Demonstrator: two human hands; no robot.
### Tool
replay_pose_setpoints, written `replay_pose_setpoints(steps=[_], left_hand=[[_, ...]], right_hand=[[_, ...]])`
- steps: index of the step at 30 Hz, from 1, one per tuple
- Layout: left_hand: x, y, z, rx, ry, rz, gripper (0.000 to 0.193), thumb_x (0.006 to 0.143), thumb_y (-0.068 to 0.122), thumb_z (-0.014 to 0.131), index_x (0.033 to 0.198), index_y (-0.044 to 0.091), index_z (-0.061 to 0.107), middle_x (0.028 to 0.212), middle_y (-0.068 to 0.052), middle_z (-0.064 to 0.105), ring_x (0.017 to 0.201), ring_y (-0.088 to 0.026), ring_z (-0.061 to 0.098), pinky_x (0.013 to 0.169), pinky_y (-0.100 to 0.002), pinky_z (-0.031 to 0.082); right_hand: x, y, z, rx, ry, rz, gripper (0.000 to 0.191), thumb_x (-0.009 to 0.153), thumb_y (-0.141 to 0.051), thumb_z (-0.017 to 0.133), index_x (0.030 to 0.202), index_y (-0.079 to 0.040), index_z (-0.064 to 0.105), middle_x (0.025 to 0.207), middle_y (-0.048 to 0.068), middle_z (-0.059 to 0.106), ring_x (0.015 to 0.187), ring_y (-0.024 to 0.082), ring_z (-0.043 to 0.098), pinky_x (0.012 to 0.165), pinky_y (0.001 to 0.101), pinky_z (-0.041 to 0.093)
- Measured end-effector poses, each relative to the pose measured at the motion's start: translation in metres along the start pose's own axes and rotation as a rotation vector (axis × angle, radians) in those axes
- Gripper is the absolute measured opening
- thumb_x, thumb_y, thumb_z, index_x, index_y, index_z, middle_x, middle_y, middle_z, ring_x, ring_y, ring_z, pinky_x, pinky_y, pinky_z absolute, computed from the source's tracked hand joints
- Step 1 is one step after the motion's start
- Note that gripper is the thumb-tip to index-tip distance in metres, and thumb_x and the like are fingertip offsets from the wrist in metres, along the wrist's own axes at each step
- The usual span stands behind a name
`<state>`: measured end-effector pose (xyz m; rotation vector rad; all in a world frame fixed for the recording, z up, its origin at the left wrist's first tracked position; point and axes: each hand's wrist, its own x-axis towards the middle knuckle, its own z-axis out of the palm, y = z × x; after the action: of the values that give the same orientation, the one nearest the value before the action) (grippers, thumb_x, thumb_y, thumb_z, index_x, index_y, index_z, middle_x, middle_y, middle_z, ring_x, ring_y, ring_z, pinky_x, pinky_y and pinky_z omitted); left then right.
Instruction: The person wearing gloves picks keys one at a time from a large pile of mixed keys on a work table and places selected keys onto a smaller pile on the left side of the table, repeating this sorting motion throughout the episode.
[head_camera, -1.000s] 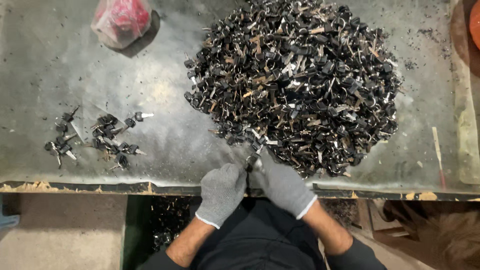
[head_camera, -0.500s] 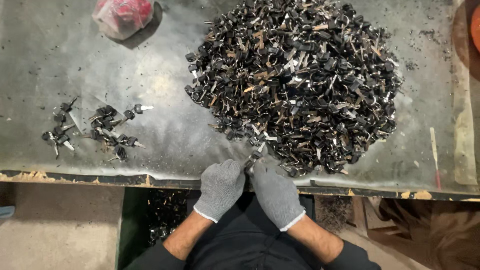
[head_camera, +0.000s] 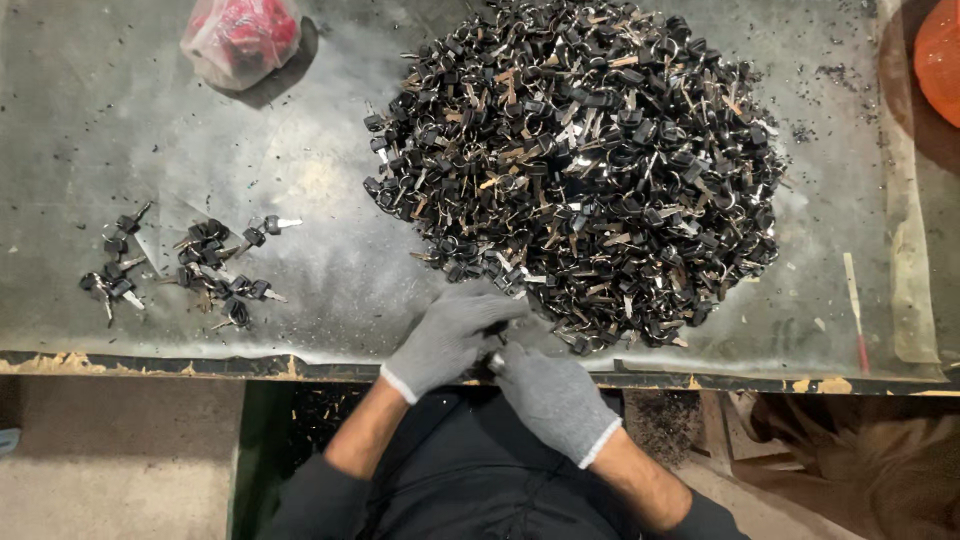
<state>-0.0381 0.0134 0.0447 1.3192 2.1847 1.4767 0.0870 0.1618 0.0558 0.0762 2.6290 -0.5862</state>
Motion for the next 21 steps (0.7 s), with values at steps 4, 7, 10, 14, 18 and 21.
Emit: replay_pose_setpoints(steps=[4, 7, 10, 14, 18, 21], left_hand=[[0.022, -0.014, 0.009, 0.307, -0.164, 0.046, 0.037, 0.077, 0.004, 0.071, 0.112, 0.016, 0.074, 0.103, -0.006, 0.077, 0.097, -0.031, 0.068, 0.086, -0.043, 0.053], [0.011, -0.014, 0.009, 0.401, -0.169, -0.101, 0.019, 0.086, 0.012, 0.074, 0.105, 0.016, 0.071, 0.097, -0.006, 0.075, 0.094, -0.029, 0.070, 0.084, -0.044, 0.054], [-0.011, -0.011, 0.012, 0.371, -0.038, -0.340, 0.032, 0.085, 0.012, 0.075, 0.116, 0.010, 0.066, 0.095, -0.009, 0.074, 0.086, -0.031, 0.071, 0.076, -0.044, 0.056], [-0.031, -0.007, 0.019, 0.299, 0.166, -0.412, 0.054, 0.081, 0.012, 0.074, 0.132, 0.003, 0.060, 0.092, -0.011, 0.073, 0.080, -0.032, 0.072, 0.070, -0.045, 0.055], [-0.036, -0.004, 0.023, 0.354, 0.188, -0.330, 0.029, 0.086, 0.011, 0.073, 0.115, 0.011, 0.072, 0.092, -0.010, 0.073, 0.084, -0.032, 0.072, 0.076, -0.046, 0.056], [-0.038, -0.004, 0.023, 0.397, 0.188, -0.212, 0.030, 0.076, 0.012, 0.074, 0.105, 0.008, 0.072, 0.098, -0.013, 0.073, 0.086, -0.036, 0.069, 0.075, -0.048, 0.054]], right_hand=[[0.005, -0.004, -0.003, -0.039, 0.334, -0.184, 0.026, 0.084, -0.023, 0.072, 0.095, -0.002, 0.063, 0.093, 0.022, 0.068, 0.083, 0.039, 0.070, 0.069, 0.0483, 0.058], [0.002, -0.003, -0.005, 0.033, 0.245, -0.046, 0.026, 0.091, -0.024, 0.068, 0.104, -0.003, 0.063, 0.093, 0.021, 0.068, 0.083, 0.038, 0.071, 0.071, 0.0480, 0.058], [-0.001, -0.001, -0.005, 0.097, 0.014, 0.164, 0.028, 0.101, -0.027, 0.059, 0.119, -0.005, 0.060, 0.101, 0.019, 0.070, 0.086, 0.034, 0.073, 0.071, 0.0456, 0.060], [0.003, 0.001, -0.001, 0.121, 0.274, -0.062, 0.039, 0.094, -0.023, 0.063, 0.123, 0.003, 0.057, 0.107, 0.024, 0.069, 0.087, 0.038, 0.073, 0.068, 0.0456, 0.061], [0.014, 0.000, 0.000, 0.165, 0.299, -0.061, 0.045, 0.094, -0.022, 0.062, 0.132, 0.002, 0.054, 0.106, 0.025, 0.070, 0.087, 0.040, 0.073, 0.070, 0.0500, 0.059], [0.018, 0.001, -0.005, 0.165, 0.137, 0.126, 0.075, 0.098, -0.026, 0.060, 0.156, 0.008, 0.027, 0.113, 0.025, 0.066, 0.084, 0.039, 0.073, 0.067, 0.0493, 0.060]])
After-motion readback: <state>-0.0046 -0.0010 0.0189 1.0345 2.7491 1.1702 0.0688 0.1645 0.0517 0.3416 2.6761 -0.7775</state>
